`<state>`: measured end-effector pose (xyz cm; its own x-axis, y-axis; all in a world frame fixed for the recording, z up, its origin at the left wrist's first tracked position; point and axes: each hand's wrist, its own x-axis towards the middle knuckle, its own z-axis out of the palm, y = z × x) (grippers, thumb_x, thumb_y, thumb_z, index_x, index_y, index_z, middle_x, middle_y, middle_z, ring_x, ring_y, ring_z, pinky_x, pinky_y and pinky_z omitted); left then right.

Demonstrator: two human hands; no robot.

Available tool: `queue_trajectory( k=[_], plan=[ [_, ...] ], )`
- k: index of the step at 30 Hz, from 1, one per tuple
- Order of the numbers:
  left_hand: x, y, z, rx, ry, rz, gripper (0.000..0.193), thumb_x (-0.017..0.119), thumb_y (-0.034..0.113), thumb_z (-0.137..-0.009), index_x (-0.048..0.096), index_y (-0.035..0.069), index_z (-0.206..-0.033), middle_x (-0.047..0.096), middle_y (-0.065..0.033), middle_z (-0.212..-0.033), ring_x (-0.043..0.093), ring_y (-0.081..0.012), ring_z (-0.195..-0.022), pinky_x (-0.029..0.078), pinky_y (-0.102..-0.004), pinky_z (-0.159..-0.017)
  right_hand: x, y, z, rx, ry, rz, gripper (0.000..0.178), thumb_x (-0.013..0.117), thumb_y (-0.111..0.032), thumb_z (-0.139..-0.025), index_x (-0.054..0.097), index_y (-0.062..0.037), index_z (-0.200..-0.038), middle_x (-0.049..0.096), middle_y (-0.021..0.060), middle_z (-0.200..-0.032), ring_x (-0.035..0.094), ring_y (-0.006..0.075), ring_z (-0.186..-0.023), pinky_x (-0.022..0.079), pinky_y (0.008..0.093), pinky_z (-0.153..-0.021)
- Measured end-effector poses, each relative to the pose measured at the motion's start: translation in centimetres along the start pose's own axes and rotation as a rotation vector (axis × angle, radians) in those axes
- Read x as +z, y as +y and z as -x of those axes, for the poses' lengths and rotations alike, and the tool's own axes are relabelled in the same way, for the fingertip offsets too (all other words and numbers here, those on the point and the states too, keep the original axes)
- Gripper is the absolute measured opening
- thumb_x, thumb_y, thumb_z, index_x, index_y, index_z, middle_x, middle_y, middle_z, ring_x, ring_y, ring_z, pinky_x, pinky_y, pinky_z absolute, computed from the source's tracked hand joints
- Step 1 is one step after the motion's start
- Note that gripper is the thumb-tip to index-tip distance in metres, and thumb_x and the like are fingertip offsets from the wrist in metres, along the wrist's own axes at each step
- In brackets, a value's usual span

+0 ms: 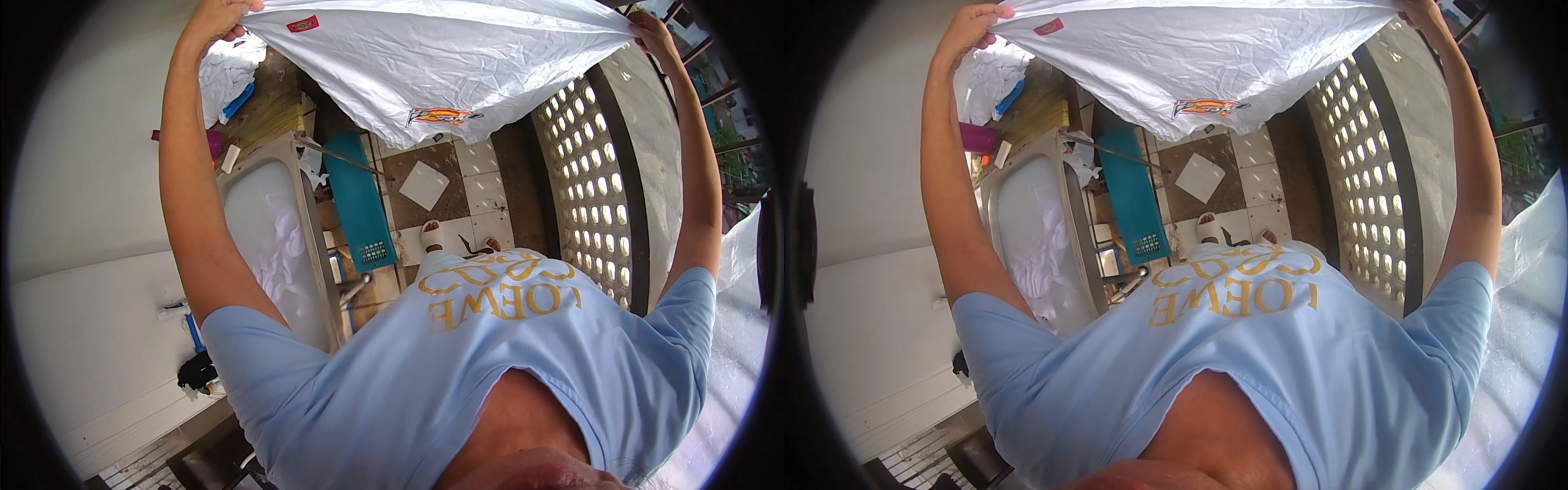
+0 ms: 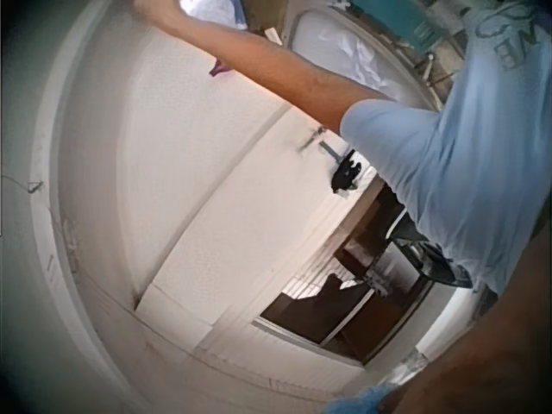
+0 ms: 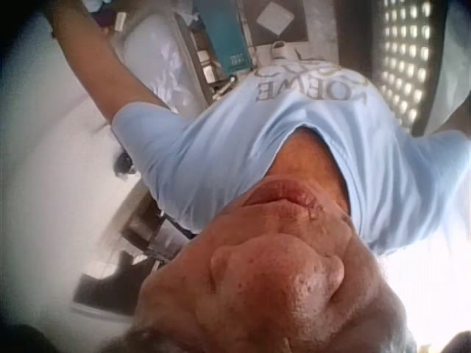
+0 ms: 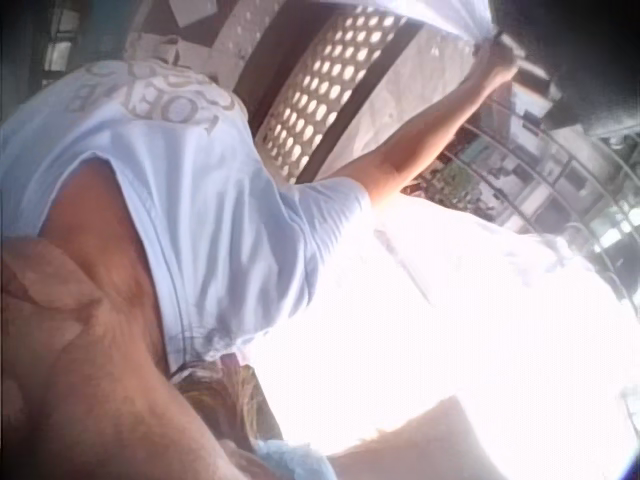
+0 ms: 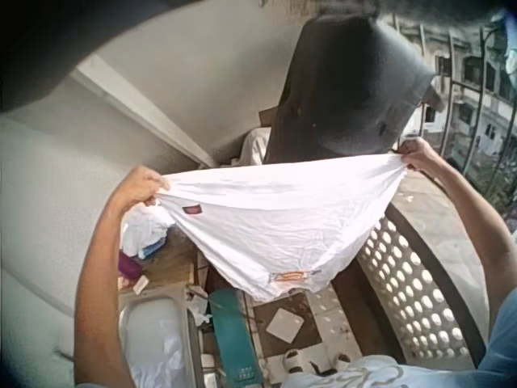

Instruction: The person washes white garments by hand in a basin of soapy water, scrubbing them with a bar of soap, and سپس puts them into a washing machine.

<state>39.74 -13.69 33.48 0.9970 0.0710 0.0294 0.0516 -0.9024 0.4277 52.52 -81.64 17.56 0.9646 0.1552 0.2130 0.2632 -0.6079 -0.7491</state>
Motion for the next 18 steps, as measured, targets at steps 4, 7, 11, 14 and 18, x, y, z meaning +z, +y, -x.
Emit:
queue_trajectory(
  k=[4, 7, 11, 14, 18],
  plan=[
    [1.7, 3.3, 0.8, 0.072, -0.024, 0.009, 0.028, 0.048, 0.012, -0.087, 0.072, 0.011, -0.102, 0.063, 0.0000, -0.077, 0.052, -0.0068, -0.058, 0.042, -0.0215, -0.053, 0.7, 0.3, 0.6, 0.044, 0.027, 0.055, 0.017, 0.056, -0.014, -0.089, 0.062, -0.0104, -0.103, 0.058, -0.0051, -0.075, 0.048, 0.0025, -0.062, 0.034, 0.0189, -0.049],
    [2.0, 4.4, 1.6, 0.091, 0.031, 0.052, 0.020, 0.063, 0.020, -0.082, 0.072, 0.006, -0.092, 0.059, -0.0015, -0.063, 0.053, -0.0068, -0.051, 0.042, -0.0210, -0.046, 2.6, -0.9, 1.1, 0.019, 0.088, 0.046, 0.017, 0.055, -0.009, -0.084, 0.063, -0.0071, -0.100, 0.060, -0.0010, -0.075, 0.052, 0.0055, -0.059, 0.038, 0.0210, -0.049],
    [2.3, 8.3, 1.5, 0.099, -0.029, 0.062, 0.019, 0.062, 0.021, -0.080, 0.072, 0.005, -0.085, 0.056, -0.0016, -0.056, 0.050, -0.0064, -0.046, 0.038, -0.0213, -0.042, 5.9, -2.5, 1.6, -0.690, 0.447, 0.660, 0.023, 0.058, -0.008, -0.086, 0.062, -0.0074, -0.109, 0.064, 0.0085, -0.101, 0.064, 0.0185, -0.082, 0.052, 0.0315, -0.065],
    [3.1, 10.4, 2.5, 0.122, -0.066, 0.060, 0.021, 0.058, 0.022, -0.083, 0.070, 0.005, -0.081, 0.055, -0.0013, -0.055, 0.047, -0.0062, -0.043, 0.035, -0.0213, -0.039, 15.2, -16.2, 6.7, -0.431, 0.058, 0.106, 0.037, 0.067, -0.035, -0.085, 0.063, -0.0072, -0.110, 0.057, 0.0118, -0.116, 0.064, 0.0246, -0.087, 0.051, 0.0378, -0.074],
    [4.0, 13.5, 1.1, 0.209, -0.069, 0.129, 0.024, 0.059, 0.025, -0.082, 0.069, 0.004, -0.078, 0.052, -0.0007, -0.051, 0.045, -0.0056, -0.039, 0.032, -0.0206, -0.036, 25.3, -20.9, 7.8, -0.496, -0.086, -0.153, 0.064, 0.065, -0.053, -0.081, 0.055, -0.0067, -0.125, 0.062, 0.0204, -0.113, 0.063, 0.0336, -0.096, 0.053, 0.0435, -0.083]
  ],
)
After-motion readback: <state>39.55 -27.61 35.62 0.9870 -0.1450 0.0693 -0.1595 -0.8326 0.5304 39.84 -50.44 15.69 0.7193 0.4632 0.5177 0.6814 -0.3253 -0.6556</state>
